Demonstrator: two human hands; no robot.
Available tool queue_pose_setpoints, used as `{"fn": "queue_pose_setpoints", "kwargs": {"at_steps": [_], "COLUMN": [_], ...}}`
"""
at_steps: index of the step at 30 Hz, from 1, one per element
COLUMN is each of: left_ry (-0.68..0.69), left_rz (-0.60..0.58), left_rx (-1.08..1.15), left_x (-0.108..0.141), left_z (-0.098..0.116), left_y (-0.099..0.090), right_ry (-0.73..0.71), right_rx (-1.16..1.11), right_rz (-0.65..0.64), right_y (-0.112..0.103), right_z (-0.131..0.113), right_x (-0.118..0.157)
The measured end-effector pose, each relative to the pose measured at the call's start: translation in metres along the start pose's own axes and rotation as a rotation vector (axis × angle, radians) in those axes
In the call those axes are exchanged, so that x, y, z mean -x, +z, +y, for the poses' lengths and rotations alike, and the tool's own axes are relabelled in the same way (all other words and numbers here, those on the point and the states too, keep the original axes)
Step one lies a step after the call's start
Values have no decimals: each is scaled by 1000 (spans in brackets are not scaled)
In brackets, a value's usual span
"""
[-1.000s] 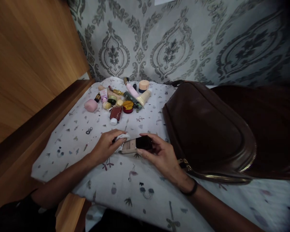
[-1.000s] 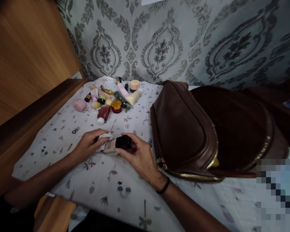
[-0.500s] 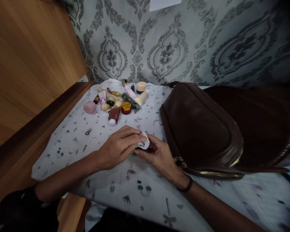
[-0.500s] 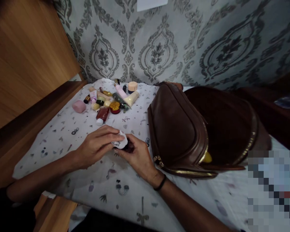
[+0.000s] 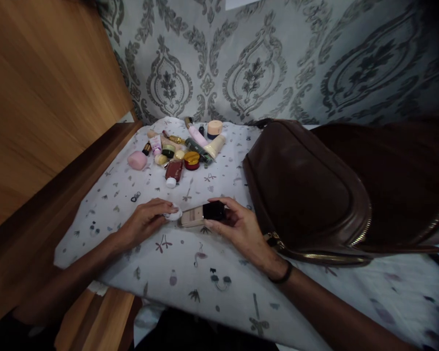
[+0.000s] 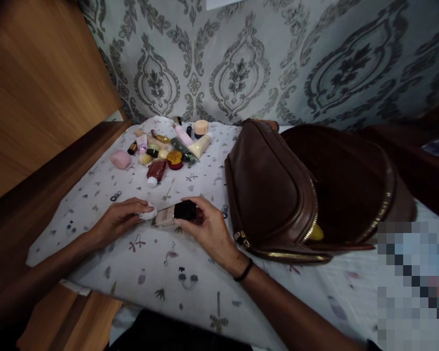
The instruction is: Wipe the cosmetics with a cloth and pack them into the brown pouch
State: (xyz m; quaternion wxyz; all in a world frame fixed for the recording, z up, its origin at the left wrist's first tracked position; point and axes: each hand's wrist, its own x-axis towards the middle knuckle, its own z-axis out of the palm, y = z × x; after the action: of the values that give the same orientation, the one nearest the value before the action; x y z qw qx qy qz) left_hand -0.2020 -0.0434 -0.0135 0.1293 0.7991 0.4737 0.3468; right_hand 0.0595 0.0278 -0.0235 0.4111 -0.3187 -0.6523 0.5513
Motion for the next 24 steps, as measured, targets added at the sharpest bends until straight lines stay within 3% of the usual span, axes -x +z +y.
{"fn": "queue_pose_setpoints", "kwargs": {"at_steps": [4, 8, 15, 19, 24], "left_ry": [6, 55, 319, 389, 350], "left_rz": [7, 61, 68, 34, -120], "left_rx": [-35, -88, -135, -157, -172], "left_x": [-7, -24, -60, -61, -38], "left_z": [7, 30, 75, 70, 51], "left_y": [1, 3, 17, 18, 3], "right_ry": [93, 144, 104, 117, 142], "right_rx": [-126, -234, -305, -285, -261], "right_rz": [-49, -100, -134, -134, -156], "right_y": [0, -1, 0, -2, -6], "right_z": [-1, -4, -6, -6, -4], "right_x": [-1, 0, 1, 0, -1]}}
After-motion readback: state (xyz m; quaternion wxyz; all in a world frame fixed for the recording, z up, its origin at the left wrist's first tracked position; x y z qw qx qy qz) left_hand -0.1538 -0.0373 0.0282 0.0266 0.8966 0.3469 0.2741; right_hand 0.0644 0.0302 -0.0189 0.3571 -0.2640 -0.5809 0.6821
